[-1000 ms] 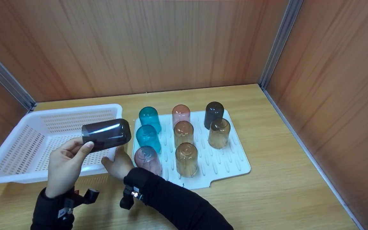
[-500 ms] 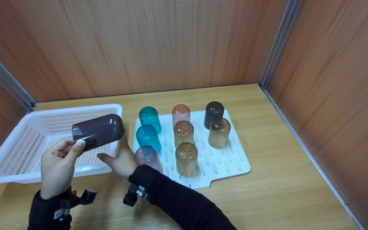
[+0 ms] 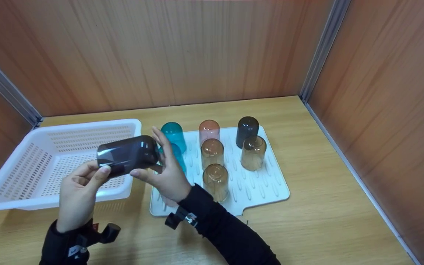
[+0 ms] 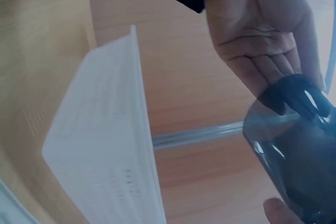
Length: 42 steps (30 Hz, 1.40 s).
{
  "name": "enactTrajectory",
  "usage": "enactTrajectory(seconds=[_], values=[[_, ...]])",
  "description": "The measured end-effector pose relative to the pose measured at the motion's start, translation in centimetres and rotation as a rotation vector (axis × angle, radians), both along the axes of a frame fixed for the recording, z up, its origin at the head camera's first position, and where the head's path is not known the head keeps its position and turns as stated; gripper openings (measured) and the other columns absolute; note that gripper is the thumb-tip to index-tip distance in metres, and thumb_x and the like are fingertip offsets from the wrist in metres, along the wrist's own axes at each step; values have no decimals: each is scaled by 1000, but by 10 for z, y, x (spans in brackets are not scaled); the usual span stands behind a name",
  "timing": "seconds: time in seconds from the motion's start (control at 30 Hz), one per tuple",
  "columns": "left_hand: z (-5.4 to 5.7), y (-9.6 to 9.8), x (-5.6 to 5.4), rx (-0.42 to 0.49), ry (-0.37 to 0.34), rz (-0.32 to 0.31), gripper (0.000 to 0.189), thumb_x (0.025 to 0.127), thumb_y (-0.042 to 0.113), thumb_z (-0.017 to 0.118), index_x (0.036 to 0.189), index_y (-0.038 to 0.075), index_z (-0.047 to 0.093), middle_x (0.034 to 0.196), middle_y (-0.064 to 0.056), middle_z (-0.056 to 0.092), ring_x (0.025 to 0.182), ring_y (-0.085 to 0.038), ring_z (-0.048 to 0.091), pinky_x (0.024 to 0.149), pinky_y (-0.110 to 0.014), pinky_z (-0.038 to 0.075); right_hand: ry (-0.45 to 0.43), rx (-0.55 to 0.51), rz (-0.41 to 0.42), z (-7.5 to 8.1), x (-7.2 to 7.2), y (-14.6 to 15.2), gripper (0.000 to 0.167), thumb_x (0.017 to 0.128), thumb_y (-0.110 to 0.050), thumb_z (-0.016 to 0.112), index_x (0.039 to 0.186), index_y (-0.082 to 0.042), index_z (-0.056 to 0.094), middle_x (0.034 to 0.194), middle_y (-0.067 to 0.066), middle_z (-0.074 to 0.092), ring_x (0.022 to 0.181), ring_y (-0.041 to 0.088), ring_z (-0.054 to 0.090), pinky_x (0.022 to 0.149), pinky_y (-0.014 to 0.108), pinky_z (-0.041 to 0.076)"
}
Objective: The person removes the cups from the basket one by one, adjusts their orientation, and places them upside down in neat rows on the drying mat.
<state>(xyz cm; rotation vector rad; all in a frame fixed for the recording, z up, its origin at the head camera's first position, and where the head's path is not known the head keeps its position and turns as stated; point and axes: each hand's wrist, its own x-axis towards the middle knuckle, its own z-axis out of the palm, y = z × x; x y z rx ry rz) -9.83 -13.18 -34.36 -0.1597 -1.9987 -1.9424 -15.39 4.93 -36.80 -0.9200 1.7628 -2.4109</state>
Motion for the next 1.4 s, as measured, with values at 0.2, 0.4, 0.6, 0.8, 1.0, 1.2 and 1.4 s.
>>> enactTrajectory(seconds=[0.2,0.4,0.6,0.8,1.0,1.2,1.4], values=[[-4,11,1,34,-11,-134,17,90,4,62,98,-11,61,95,-17,71,90,-18,68,81,-25,51,100,10,-71,-4,1,15,69,85,-28,70,140,-12,32,149,9,31,127,32,39,100,44,42],[-9,17,-1,55,-9,-192,18,90,3,61,99,-12,60,97,-20,70,94,-21,67,88,-31,50,59,42,-117,-7,4,22,61,86,-24,69,137,-14,38,143,11,33,123,33,40,96,45,45],[-12,20,-2,56,-30,-214,20,90,5,61,102,-11,60,98,-20,69,95,-21,66,88,-31,50,13,50,-116,-7,6,28,65,87,-21,69,140,-10,34,141,11,32,120,35,44,95,44,46],[-15,25,-2,28,11,-213,19,91,6,60,102,-9,60,98,-18,69,95,-23,66,88,-33,50,36,31,-115,-7,7,33,65,86,-14,69,141,-8,35,142,17,31,120,34,45,96,43,46],[-20,33,-1,-135,95,-138,28,92,15,61,117,3,58,122,-8,60,118,-19,54,101,-40,41,42,23,-174,-3,5,41,63,86,-10,68,141,-7,36,141,16,34,121,31,43,98,40,44],[-30,41,-1,-415,135,-55,59,90,29,64,140,11,39,148,-5,37,136,-19,33,108,-47,31,79,-23,-287,7,2,61,66,82,0,64,140,-6,35,137,17,41,121,31,44,99,39,43],[-45,46,-1,-678,83,-67,92,81,57,63,149,9,24,155,-12,19,140,-27,23,105,-55,30,153,1,-454,13,-1,93,67,76,1,67,135,-11,37,130,16,46,113,31,49,91,35,49]])
